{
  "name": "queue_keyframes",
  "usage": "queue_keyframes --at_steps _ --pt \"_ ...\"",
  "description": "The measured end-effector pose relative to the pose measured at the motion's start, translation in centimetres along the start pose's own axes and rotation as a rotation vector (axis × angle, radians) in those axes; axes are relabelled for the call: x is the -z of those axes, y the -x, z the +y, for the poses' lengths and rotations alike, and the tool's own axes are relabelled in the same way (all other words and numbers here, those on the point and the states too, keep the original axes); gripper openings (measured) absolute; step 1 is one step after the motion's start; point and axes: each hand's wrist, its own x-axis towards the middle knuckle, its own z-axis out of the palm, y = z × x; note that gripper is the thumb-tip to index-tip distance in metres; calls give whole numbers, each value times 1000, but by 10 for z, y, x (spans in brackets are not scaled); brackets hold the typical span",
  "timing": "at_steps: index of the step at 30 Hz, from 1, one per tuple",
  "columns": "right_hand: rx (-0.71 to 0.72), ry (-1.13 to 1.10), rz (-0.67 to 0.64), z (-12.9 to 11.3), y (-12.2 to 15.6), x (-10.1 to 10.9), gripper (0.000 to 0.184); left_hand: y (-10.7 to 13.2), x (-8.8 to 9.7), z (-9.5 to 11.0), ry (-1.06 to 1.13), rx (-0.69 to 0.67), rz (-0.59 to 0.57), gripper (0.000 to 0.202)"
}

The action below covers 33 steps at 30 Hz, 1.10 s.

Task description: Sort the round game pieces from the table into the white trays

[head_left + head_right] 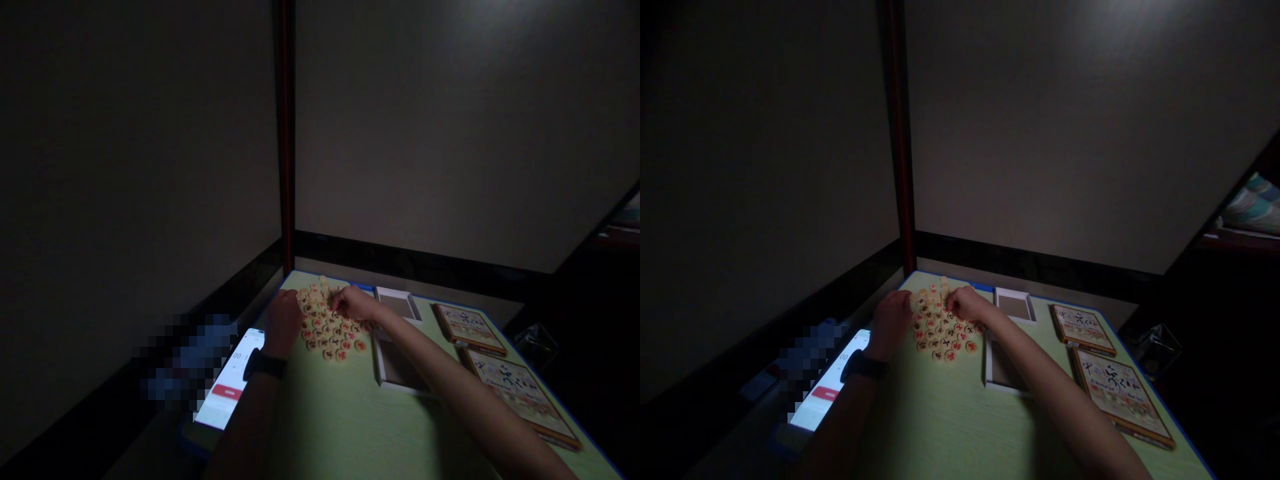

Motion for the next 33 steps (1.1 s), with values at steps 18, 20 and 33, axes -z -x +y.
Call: queue_keyframes --at_steps 18,20,33 --pt "-145 131 13 18 20 39 8 6 -3 -6 219 -116 169 29" --pt "-163 164 24 10 22 23 13 9 -6 -2 230 -140 135 29" --pt "-211 55 128 30 36 12 18 -33 -32 59 143 -363 -414 36"
